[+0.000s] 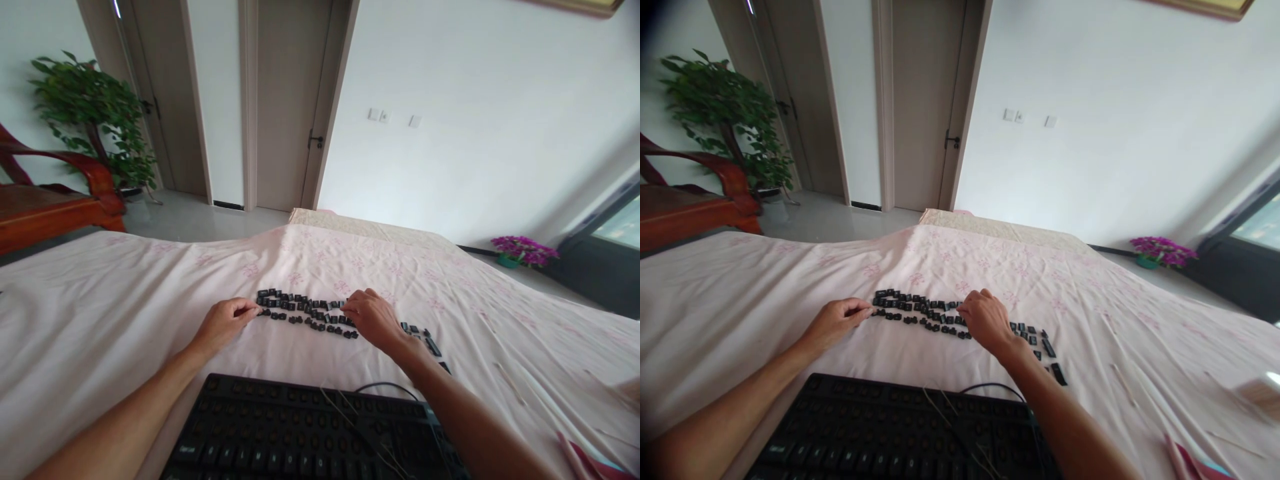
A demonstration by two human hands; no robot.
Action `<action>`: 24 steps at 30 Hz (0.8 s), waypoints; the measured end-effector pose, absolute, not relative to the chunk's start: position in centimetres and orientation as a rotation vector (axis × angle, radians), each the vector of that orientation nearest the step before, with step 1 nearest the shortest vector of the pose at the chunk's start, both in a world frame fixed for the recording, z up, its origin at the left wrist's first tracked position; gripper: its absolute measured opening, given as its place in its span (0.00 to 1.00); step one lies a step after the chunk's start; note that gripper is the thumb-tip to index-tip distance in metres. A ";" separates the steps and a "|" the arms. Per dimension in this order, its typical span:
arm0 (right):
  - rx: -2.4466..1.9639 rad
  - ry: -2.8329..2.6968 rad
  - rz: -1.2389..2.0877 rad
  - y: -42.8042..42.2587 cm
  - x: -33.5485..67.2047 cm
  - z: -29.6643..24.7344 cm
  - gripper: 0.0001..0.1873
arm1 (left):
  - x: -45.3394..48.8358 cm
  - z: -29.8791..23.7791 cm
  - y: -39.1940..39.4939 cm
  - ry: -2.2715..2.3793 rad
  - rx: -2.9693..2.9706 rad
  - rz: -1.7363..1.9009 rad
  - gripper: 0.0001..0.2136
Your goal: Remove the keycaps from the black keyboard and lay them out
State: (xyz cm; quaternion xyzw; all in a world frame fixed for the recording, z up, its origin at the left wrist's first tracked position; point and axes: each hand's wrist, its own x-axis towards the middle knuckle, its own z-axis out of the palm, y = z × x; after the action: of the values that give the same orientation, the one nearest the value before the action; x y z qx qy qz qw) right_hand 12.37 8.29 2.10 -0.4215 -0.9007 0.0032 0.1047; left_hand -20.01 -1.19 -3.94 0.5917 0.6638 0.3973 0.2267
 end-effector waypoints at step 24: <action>-1.289 -2.551 0.158 10.3 4.6 0.8 0.07 | -20.2 -4.3 -1.3 1.780 1.648 1.173 0.15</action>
State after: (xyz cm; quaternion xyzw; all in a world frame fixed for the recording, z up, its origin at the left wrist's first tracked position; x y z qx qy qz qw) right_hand 4.56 10.26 0.75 -0.4460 -0.8825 0.0548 0.1391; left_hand -20.23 -1.31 -4.26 0.5965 0.6441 0.4246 0.2217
